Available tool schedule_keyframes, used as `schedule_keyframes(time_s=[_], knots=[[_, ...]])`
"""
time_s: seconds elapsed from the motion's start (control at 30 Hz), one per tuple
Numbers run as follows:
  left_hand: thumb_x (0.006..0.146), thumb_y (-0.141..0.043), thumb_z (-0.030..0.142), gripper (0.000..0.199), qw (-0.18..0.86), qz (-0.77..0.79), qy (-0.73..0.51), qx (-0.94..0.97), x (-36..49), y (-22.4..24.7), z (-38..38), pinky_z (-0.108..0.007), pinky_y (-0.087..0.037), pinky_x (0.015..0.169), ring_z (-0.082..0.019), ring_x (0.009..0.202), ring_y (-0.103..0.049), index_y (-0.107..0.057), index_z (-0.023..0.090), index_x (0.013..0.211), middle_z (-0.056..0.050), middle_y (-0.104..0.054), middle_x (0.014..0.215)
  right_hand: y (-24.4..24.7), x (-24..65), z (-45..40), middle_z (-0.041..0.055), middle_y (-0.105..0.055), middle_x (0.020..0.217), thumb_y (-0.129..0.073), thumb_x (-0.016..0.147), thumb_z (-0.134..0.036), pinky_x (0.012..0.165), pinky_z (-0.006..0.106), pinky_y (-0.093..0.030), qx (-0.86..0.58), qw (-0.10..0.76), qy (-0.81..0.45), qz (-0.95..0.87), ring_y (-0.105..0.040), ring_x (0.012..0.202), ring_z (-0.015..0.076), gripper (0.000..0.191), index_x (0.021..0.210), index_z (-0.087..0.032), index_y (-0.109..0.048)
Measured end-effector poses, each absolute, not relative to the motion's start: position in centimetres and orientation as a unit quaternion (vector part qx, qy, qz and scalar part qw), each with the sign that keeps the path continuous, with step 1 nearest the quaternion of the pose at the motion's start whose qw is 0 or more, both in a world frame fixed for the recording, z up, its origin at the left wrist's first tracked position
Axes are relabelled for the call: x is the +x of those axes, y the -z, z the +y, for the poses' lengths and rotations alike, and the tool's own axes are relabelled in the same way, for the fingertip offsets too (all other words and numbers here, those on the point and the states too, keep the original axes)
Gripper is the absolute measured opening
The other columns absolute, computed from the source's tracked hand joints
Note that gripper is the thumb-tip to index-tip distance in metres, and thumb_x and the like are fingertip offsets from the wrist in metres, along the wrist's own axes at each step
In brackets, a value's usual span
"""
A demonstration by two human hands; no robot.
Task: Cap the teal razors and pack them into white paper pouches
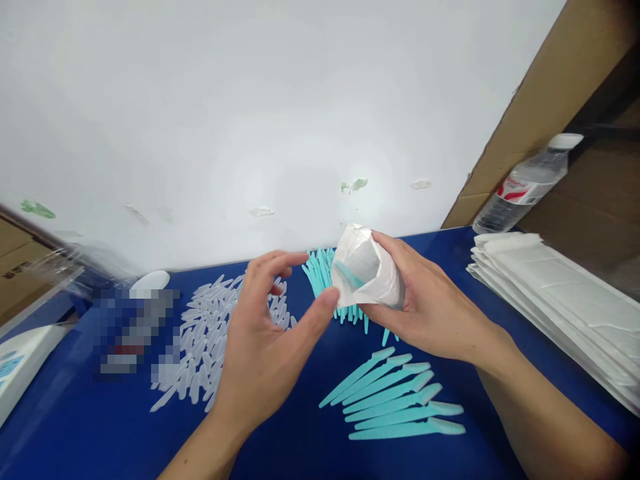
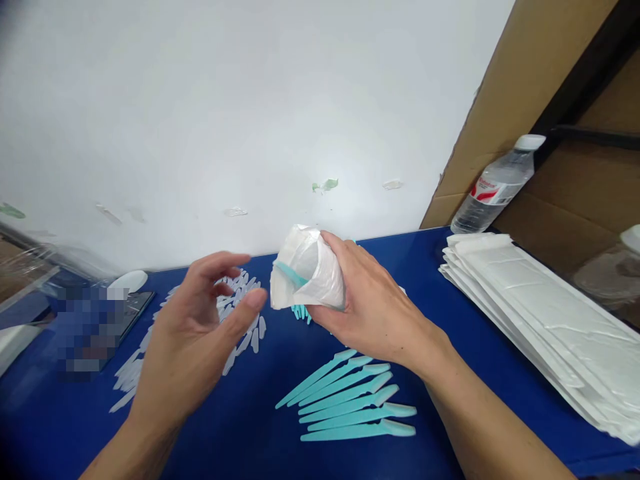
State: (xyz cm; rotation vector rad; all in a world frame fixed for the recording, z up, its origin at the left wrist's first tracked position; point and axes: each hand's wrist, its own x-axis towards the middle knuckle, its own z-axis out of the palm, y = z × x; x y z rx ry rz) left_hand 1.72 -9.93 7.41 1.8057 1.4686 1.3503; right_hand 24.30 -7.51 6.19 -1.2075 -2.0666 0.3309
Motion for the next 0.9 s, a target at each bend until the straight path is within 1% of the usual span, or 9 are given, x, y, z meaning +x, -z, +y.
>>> schedule_keyframes(time_s=[0.07, 0.13, 0.23, 0.33, 0.5, 0.63, 0.77, 0.83, 0.9], knots=[[0.097, -0.071, 0.043, 0.02, 0.27, 0.544, -0.428, 0.669, 1.3, -6.1, -10.5, -0.034, -0.051, 0.081, -0.021, 0.09, -0.066, -0.074, 0.028, 0.11, -0.003, -0.074, 0.103, -6.1, 24.7, -7.5, 0.0085, -0.057, 0.157, -0.073, 0.09, -0.034, 0.11, 0.051, -0.055, -0.474, 0.36, -0.128, -0.793, -0.06, 0.138, 0.0322, 0.079, 0.161, -0.03, -0.037], [0.1, -0.065, 0.04, 0.02, 0.306, 0.536, -0.273, 0.737, 1.8, -4.5, -10.8, -0.034, -0.051, 0.073, -0.021, 0.078, -0.068, -0.078, 0.025, 0.095, -0.003, -0.076, 0.089, -6.0, 24.9, -7.5, 0.0101, -0.054, 0.161, -0.074, 0.089, -0.035, 0.114, 0.053, -0.053, -0.476, 0.372, -0.131, -0.786, -0.057, 0.143, 0.0336, 0.086, 0.164, -0.028, -0.032], [0.093, -0.067, 0.033, 0.02, 0.271, 0.519, -0.068, 0.808, 3.4, -2.5, -10.9, -0.039, -0.049, 0.068, -0.028, 0.078, -0.073, -0.08, 0.023, 0.082, -0.008, -0.08, 0.087, -5.9, 25.1, -7.6, 0.0117, -0.049, 0.166, -0.076, 0.089, -0.038, 0.118, 0.056, -0.049, -0.477, 0.398, -0.137, -0.772, -0.052, 0.147, 0.0355, 0.094, 0.167, -0.027, -0.025], [0.087, -0.068, 0.023, 0.016, 0.234, 0.527, -0.031, 0.816, 4.7, -1.8, -10.5, -0.044, -0.046, 0.067, -0.037, 0.081, -0.076, -0.081, 0.021, 0.08, -0.013, -0.081, 0.085, -5.9, 25.1, -7.6, 0.0113, -0.048, 0.166, -0.076, 0.088, -0.038, 0.117, 0.056, -0.05, -0.48, 0.395, -0.14, -0.771, -0.053, 0.147, 0.0359, 0.095, 0.168, -0.028, -0.024], [0.078, -0.067, 0.013, 0.017, 0.22, 0.517, -0.017, 0.827, 5.7, -1.8, -9.5, -0.042, -0.043, 0.063, -0.036, 0.074, -0.076, -0.074, 0.021, 0.065, -0.012, -0.079, 0.075, -6.1, 25.1, -7.7, 0.0102, -0.05, 0.165, -0.075, 0.089, -0.035, 0.116, 0.053, -0.052, -0.481, 0.361, -0.115, -0.79, -0.055, 0.145, 0.034, 0.093, 0.167, -0.027, -0.026], [0.071, -0.068, 0.007, 0.018, 0.25, 0.49, -0.049, 0.834, 4.9, -2.4, -9.5, -0.039, -0.045, 0.063, -0.03, 0.066, -0.073, -0.068, 0.022, 0.06, -0.006, -0.076, 0.068, -6.4, 25.2, -7.8, 0.0129, -0.049, 0.165, -0.073, 0.09, -0.037, 0.11, 0.054, -0.056, -0.48, 0.349, -0.102, -0.799, -0.056, 0.143, 0.0364, 0.09, 0.166, -0.026, -0.027], [0.088, -0.066, 0.017, 0.013, 0.3, 0.49, -0.14, 0.806, 0.8, -5.0, -10.6, -0.031, -0.053, 0.06, -0.02, 0.063, -0.071, -0.074, 0.025, 0.083, 0.0, -0.075, 0.072, -6.6, 25.1, -7.9, 0.0132, -0.056, 0.158, -0.07, 0.091, -0.037, 0.102, 0.054, -0.059, -0.496, 0.325, -0.121, -0.796, -0.062, 0.135, 0.0363, 0.087, 0.166, -0.028, -0.027], [0.093, -0.073, 0.031, 0.015, 0.312, 0.529, -0.32, 0.721, -1.3, -7.0, -11.3, -0.029, -0.058, 0.06, -0.019, 0.069, -0.073, -0.077, 0.031, 0.108, 0.001, -0.079, 0.082, -6.4, 25.0, -8.0, 0.0127, -0.055, 0.159, -0.07, 0.091, -0.041, 0.106, 0.057, -0.058, -0.509, 0.307, -0.131, -0.793, -0.059, 0.138, 0.0372, 0.092, 0.169, -0.028, -0.023], [0.087, -0.084, 0.037, 0.029, 0.25, 0.548, -0.536, 0.592, -1.9, -8.7, -11.5, -0.03, -0.063, 0.065, -0.018, 0.074, -0.074, -0.077, 0.037, 0.116, 0.005, -0.079, 0.09, -6.2, 24.8, -8.0, 0.0125, -0.053, 0.161, -0.07, 0.091, -0.044, 0.108, 0.06, -0.056, -0.518, 0.294, -0.138, -0.791, -0.056, 0.142, 0.0385, 0.096, 0.171, -0.029, -0.019]])
